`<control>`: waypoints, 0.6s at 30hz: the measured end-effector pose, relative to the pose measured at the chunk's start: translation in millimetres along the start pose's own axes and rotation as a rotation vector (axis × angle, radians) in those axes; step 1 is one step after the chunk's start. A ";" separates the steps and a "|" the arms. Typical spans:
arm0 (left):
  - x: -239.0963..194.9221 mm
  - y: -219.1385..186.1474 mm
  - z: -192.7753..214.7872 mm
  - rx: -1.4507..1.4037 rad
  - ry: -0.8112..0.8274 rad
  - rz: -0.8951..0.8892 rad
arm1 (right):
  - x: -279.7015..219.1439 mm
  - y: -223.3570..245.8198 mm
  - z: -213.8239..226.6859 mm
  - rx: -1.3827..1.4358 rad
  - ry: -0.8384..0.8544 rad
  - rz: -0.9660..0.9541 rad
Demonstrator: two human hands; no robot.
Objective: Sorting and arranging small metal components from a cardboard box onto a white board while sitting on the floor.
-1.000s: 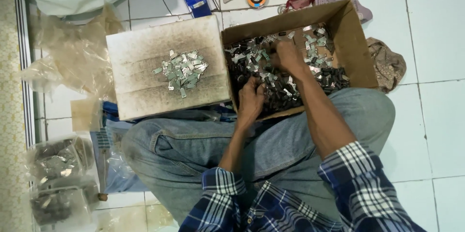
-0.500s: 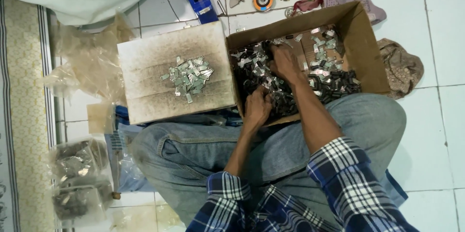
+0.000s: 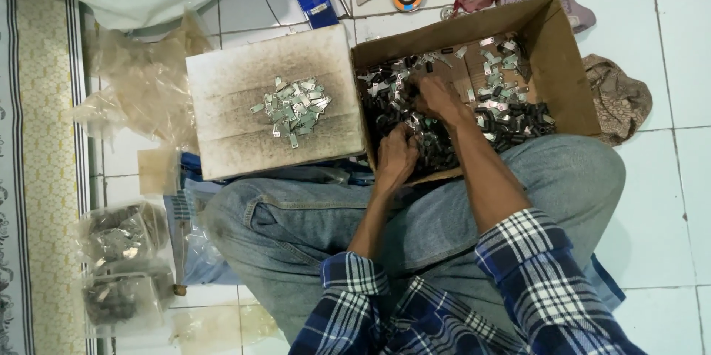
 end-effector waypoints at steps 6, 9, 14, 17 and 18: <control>15.3 28.5 -12.6 0.188 -0.090 -0.090 | -25.0 -14.8 -23.0 1.963 0.171 -0.271; 26.2 49.0 -16.6 0.181 -0.120 -0.104 | -103.3 -211.3 43.9 2.162 0.756 -0.151; 30.1 60.8 -19.2 0.154 -0.158 -0.132 | -87.6 -34.8 -11.2 1.852 -0.387 -0.705; 25.4 54.0 -16.0 0.120 -0.171 -0.165 | -69.6 -65.3 -9.6 1.831 -0.453 -0.745; 24.6 55.7 -17.2 0.099 -0.163 -0.178 | -75.0 -89.6 1.9 2.041 -0.059 -0.586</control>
Point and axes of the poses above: each hand's wrist, its own x-axis towards the middle knuckle, its own z-axis out of the back of the hand, y = z × x, the point moved 3 cm from there along x, towards the middle knuckle, and after that the axes turned 3 degrees about -y, right-handed, at the moved point
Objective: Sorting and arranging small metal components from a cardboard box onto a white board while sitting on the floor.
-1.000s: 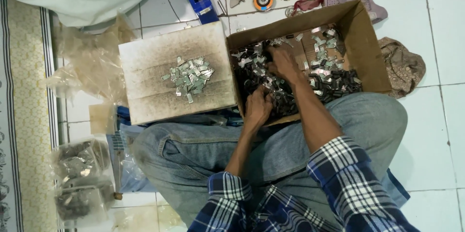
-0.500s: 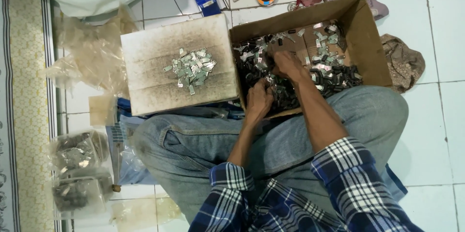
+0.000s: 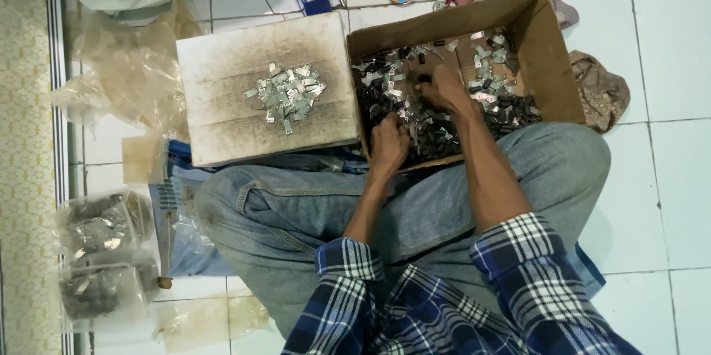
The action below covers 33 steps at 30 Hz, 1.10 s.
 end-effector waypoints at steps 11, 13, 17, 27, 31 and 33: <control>9.2 8.3 -4.4 0.051 -0.009 0.002 | 40.8 -21.5 -85.0 0.335 -0.024 0.245; 10.7 8.0 -5.4 0.048 0.003 0.020 | 15.5 1.2 -58.8 0.310 -0.071 0.275; 0.5 -19.3 6.3 0.044 0.012 0.043 | 33.3 44.7 -16.4 0.014 -0.009 0.045; -5.2 -30.6 16.2 -0.105 0.033 0.113 | 45.8 -21.9 -46.5 -0.151 -0.135 0.181; -1.9 -19.1 7.8 0.000 0.012 0.084 | 31.4 104.3 69.0 0.058 -0.142 0.274; -1.3 -19.1 5.4 0.038 0.024 0.089 | 37.5 95.4 52.9 -0.056 -0.153 0.305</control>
Point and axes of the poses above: each hand's wrist, its own x-axis towards the middle knuckle, its own z-axis out of the back of the hand, y = z × x, the point moved 3 cm from there along x, towards the middle knuckle, and after that the axes turned 3 degrees about -y, right-handed, at the moved point
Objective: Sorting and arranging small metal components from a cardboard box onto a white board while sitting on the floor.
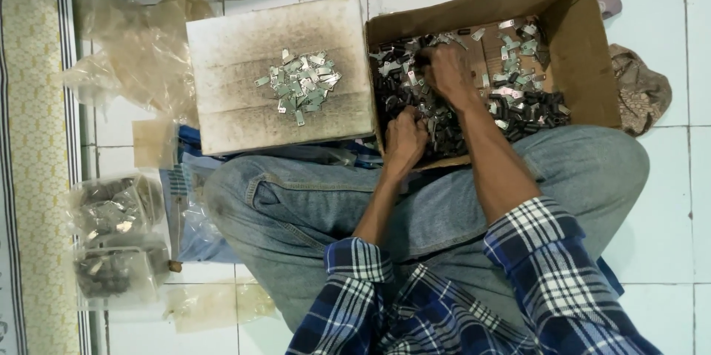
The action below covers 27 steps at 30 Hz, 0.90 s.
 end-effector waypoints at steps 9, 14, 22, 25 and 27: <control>-0.9 -13.7 5.1 -0.031 0.016 0.004 | -13.5 -6.0 1.7 0.952 0.286 -0.522; 5.7 6.9 -3.6 0.024 0.016 -0.012 | -14.9 -15.9 -9.5 0.065 0.451 -0.318; 4.6 4.6 1.2 -0.169 -0.016 0.130 | -40.8 -32.3 -17.6 0.155 0.382 -0.075; 7.9 8.3 -4.7 0.019 -0.005 0.017 | -44.3 -24.2 -24.3 0.191 0.617 -0.423; -0.8 -5.5 2.9 0.020 0.011 0.038 | -64.1 -30.4 -36.0 -0.057 0.221 0.052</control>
Point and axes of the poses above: each hand's wrist, its own x-axis towards the middle knuckle, its own z-axis out of the back of the hand, y = z × x, the point moved 3 cm from there along x, towards the middle knuckle, and after that the axes turned 3 degrees about -y, right-handed, at the moved point
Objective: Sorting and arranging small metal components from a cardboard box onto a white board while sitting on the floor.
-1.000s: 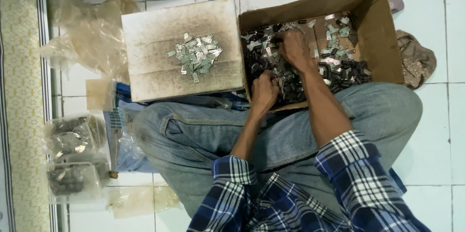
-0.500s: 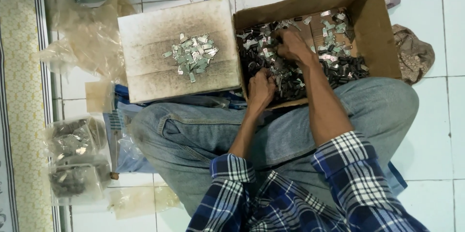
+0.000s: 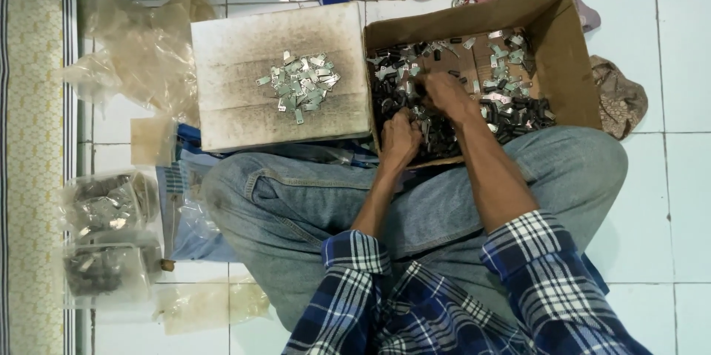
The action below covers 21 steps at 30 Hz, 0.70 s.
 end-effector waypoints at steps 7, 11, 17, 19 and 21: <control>5.8 10.8 -1.8 -0.075 0.000 -0.043 | 20.9 -29.8 -28.1 0.006 0.047 -0.086; 19.9 23.7 -10.7 -0.311 -0.076 0.054 | 31.5 20.2 63.0 0.444 -0.020 -0.359; 22.7 14.0 -8.4 -0.817 -0.164 0.114 | -5.2 58.1 129.1 1.073 -0.160 -0.658; 18.2 7.3 -4.8 -0.898 -0.171 0.111 | -14.3 65.1 128.8 1.052 -0.138 -0.667; 18.0 10.6 -4.3 -0.942 -0.165 0.112 | -18.0 75.0 125.8 1.007 -0.074 -0.627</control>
Point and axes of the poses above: each hand's wrist, its own x-axis towards the middle knuckle, its own z-axis out of the back of the hand, y = z × x, the point moved 3 cm from there along x, towards the middle knuckle, and after that the axes turned 3 degrees about -y, right-handed, at the moved point
